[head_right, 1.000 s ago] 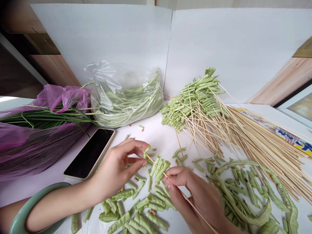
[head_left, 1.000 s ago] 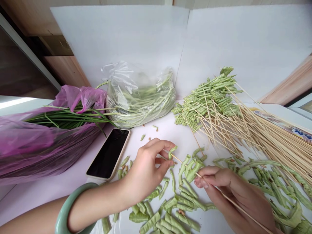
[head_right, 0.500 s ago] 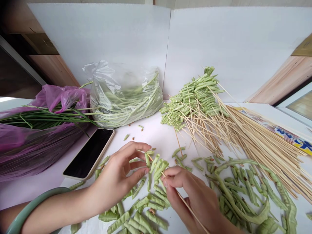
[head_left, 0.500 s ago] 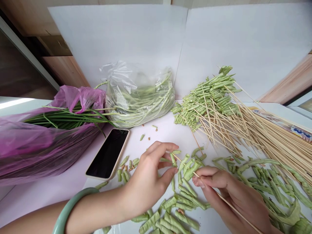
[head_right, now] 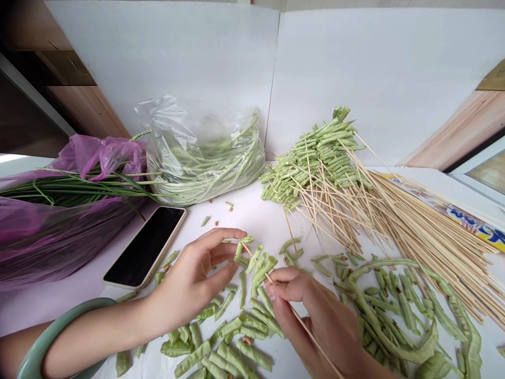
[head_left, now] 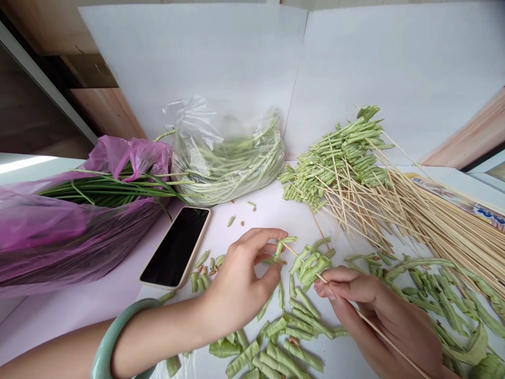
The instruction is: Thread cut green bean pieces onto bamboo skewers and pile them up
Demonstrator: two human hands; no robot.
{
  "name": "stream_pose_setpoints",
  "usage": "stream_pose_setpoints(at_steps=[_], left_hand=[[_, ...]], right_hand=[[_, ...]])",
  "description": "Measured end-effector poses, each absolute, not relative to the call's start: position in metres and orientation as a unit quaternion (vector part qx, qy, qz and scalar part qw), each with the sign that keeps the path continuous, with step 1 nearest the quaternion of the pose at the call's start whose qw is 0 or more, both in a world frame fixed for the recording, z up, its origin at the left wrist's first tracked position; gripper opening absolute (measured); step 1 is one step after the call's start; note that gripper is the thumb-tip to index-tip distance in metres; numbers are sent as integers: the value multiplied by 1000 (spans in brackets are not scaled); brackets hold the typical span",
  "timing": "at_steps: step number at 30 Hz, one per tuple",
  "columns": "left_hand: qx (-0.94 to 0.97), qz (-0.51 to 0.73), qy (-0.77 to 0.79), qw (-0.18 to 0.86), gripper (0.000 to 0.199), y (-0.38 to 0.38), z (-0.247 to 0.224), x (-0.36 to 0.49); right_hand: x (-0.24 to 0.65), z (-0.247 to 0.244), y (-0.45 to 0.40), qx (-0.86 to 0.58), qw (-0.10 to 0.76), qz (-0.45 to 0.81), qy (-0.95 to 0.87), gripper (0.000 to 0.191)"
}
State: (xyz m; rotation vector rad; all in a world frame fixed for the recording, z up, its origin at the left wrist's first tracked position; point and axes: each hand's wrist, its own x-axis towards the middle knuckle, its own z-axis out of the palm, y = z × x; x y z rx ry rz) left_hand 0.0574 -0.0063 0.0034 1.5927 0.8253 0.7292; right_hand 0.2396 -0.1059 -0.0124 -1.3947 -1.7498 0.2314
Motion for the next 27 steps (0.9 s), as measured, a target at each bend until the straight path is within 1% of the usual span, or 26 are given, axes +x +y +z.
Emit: stream_pose_setpoints(at_steps=[4,10,14,17,22,27], left_hand=[[652,283,352,609,47,-9,4,57],[584,261,340,689,50,-10,6,58],[581,264,338,692,55,-13,5,57],[583,263,331,693,54,-12,5,56],[612,272,354,653,53,-6,1,56],[593,270,374,659,54,-7,-3,57]], right_hand=[[239,-14,-106,-562,433,77,-700,9],[240,-12,-107,-551,423,58,-717,14],[240,-8,-106,-552,420,38,-720,11],[239,-7,-105,-552,427,36,-715,10],[240,-14,-104,-561,428,73,-705,9],[241,-16,-105,-554,431,81,-708,9]])
